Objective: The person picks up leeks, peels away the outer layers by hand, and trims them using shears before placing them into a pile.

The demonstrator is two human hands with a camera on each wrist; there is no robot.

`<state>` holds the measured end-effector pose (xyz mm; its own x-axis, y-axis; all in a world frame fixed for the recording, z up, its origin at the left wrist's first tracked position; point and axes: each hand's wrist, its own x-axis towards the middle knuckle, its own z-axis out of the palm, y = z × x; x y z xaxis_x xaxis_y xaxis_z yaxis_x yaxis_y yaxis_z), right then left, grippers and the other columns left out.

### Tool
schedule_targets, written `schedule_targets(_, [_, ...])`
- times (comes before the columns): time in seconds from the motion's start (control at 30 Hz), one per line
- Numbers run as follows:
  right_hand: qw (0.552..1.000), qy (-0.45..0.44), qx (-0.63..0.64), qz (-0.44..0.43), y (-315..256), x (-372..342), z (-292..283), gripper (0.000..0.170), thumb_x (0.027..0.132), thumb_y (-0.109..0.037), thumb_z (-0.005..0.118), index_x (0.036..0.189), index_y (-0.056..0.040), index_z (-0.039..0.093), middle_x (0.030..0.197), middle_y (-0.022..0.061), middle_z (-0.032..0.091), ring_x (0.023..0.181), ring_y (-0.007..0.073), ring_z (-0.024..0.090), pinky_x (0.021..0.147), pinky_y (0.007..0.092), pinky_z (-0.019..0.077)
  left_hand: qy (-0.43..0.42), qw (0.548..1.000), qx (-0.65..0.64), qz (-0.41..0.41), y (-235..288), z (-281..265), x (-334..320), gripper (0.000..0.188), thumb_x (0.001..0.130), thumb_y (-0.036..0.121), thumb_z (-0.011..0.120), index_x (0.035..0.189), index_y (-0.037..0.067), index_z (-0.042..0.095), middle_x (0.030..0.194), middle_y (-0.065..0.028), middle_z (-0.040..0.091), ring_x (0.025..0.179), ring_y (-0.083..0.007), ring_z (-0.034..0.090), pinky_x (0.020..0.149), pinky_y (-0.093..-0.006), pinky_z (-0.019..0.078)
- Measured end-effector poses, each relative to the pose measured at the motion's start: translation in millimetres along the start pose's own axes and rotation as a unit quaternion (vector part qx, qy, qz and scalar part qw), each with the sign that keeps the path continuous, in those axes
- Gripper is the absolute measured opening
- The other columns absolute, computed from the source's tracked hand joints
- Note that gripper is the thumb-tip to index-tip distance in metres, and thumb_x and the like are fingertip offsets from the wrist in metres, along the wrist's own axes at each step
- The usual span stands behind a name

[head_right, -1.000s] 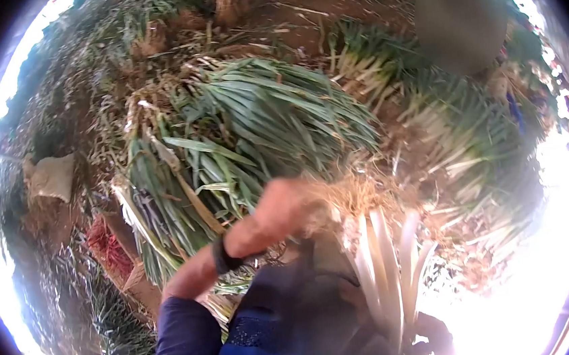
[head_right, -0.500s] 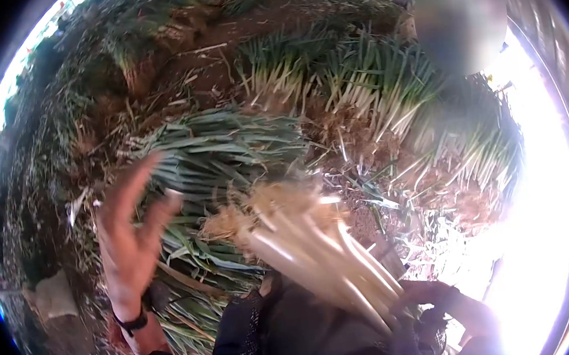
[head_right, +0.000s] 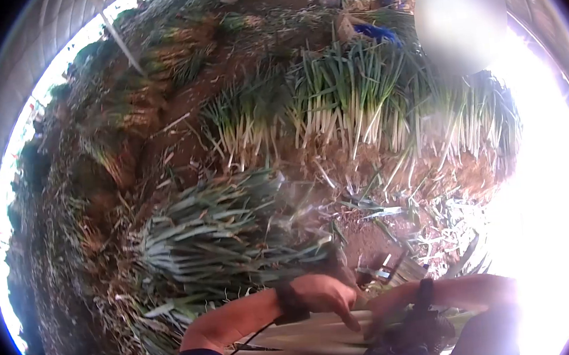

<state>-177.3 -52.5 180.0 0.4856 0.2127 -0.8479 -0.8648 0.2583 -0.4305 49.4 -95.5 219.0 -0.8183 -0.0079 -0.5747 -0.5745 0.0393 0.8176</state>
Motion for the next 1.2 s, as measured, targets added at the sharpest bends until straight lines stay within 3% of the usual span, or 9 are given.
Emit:
schedule_targets(0.13, [0.992, -0.07, 0.085, -0.064, 55, 13, -26, 0.066, 0.084, -0.049, 0.084, 0.131, -0.0062, 0.069, 0.108, 0.0059, 0.075, 0.092, 0.0159, 0.069, 0.08, 0.0327, 0.055, -0.036, 0.991, -0.012, 0.125, -46, -3, 63, 0.053, 0.08, 0.034, 0.087, 0.12, 0.002, 0.073, 0.107, -0.011, 0.075, 0.095, -0.0215, 0.071, 0.084, -0.0339, 0.0528])
schedule_targets(0.23, [0.999, -0.018, 0.032, -0.028, 96, 37, -39, 0.068, 0.085, -0.046, 0.084, 0.136, -0.0055, 0.065, 0.116, 0.0061, 0.073, 0.1, 0.0174, 0.068, 0.087, 0.0326, 0.0542, -0.194, 0.976, -0.094, -0.007, 2, -31, 91, 0.063, 0.082, 0.033, 0.086, 0.132, 0.002, 0.062, 0.108, -0.0102, 0.073, 0.099, -0.0192, 0.07, 0.084, -0.0346, 0.055])
schedule_targets(0.4, [0.993, -0.032, 0.059, -0.093, 106, 0, -76, 0.069, 0.087, -0.043, 0.083, 0.139, -0.004, 0.062, 0.123, 0.0079, 0.07, 0.11, 0.0179, 0.065, 0.094, 0.0322, 0.0517, -0.116, 0.983, -0.125, 0.061, 43, -71, 70, 0.066, 0.08, 0.032, 0.086, 0.132, 0.002, 0.059, 0.114, -0.0115, 0.071, 0.101, -0.0207, 0.07, 0.087, -0.035, 0.0548])
schedule_targets(0.47, [0.936, -0.196, 0.147, -0.255, 99, -31, -95, 0.072, 0.088, -0.043, 0.083, 0.142, -0.0039, 0.059, 0.127, 0.0085, 0.069, 0.113, 0.0179, 0.064, 0.097, 0.0323, 0.0505, -0.166, 0.967, -0.187, 0.058, 4, -58, 121, 0.067, 0.076, 0.031, 0.089, 0.129, 0.001, 0.06, 0.112, -0.0101, 0.07, 0.101, -0.0193, 0.069, 0.086, -0.0326, 0.0542])
schedule_targets(0.93, [0.96, 0.13, -0.071, -0.239, 79, -57, -150, 0.082, 0.092, -0.043, 0.079, 0.157, -0.007, 0.043, 0.146, 0.0149, 0.06, 0.129, 0.0296, 0.06, 0.11, 0.0424, 0.049, -0.082, 0.991, -0.086, 0.053, -12, -87, 71, 0.062, 0.074, 0.034, 0.089, 0.122, 0.0, 0.069, 0.107, -0.0122, 0.074, 0.097, -0.02, 0.071, 0.081, -0.0349, 0.0558])
schedule_targets(1.03, [0.97, 0.059, 0.021, -0.235, 101, -93, -152, 0.072, 0.096, -0.037, 0.075, 0.156, -0.0089, 0.046, 0.147, 0.0153, 0.06, 0.129, 0.0323, 0.059, 0.108, 0.0454, 0.0515, -0.025, 0.998, -0.061, 0.019, -43, -86, 61, 0.062, 0.074, 0.034, 0.089, 0.123, 0.001, 0.07, 0.11, -0.0142, 0.074, 0.096, -0.0202, 0.071, 0.081, -0.0352, 0.0559])
schedule_targets(1.07, [0.996, 0.045, -0.041, -0.071, 39, -131, -129, 0.059, 0.099, -0.032, 0.073, 0.149, -0.0071, 0.054, 0.141, 0.0148, 0.064, 0.123, 0.0277, 0.064, 0.103, 0.0383, 0.0547, 0.007, 0.999, -0.043, 0.009, -51, -88, 54, 0.063, 0.074, 0.034, 0.089, 0.124, 0.001, 0.07, 0.109, -0.0145, 0.075, 0.096, -0.0202, 0.072, 0.081, -0.035, 0.0559])
schedule_targets(1.13, [0.976, -0.005, -0.057, -0.212, 123, -71, -115, 0.053, 0.102, -0.034, 0.069, 0.144, -0.0035, 0.059, 0.132, 0.0151, 0.069, 0.114, 0.0244, 0.068, 0.097, 0.0345, 0.0562, 0.031, 0.993, -0.112, 0.03, -56, -90, 32, 0.063, 0.073, 0.035, 0.09, 0.122, 0.0, 0.071, 0.102, -0.0135, 0.076, 0.091, -0.0205, 0.072, 0.078, -0.0355, 0.0554])
schedule_targets(1.2, [0.988, -0.101, -0.052, -0.103, 91, -51, -97, 0.05, 0.106, -0.037, 0.062, 0.139, 0.0008, 0.062, 0.127, 0.0155, 0.071, 0.11, 0.0224, 0.068, 0.095, 0.0324, 0.0554, -0.005, 0.998, -0.063, -0.006, -68, -96, 23, 0.082, 0.073, 0.048, 0.087, 0.137, 0.003, 0.062, 0.131, -0.0158, 0.064, 0.122, -0.0253, 0.061, 0.102, -0.0379, 0.0466])
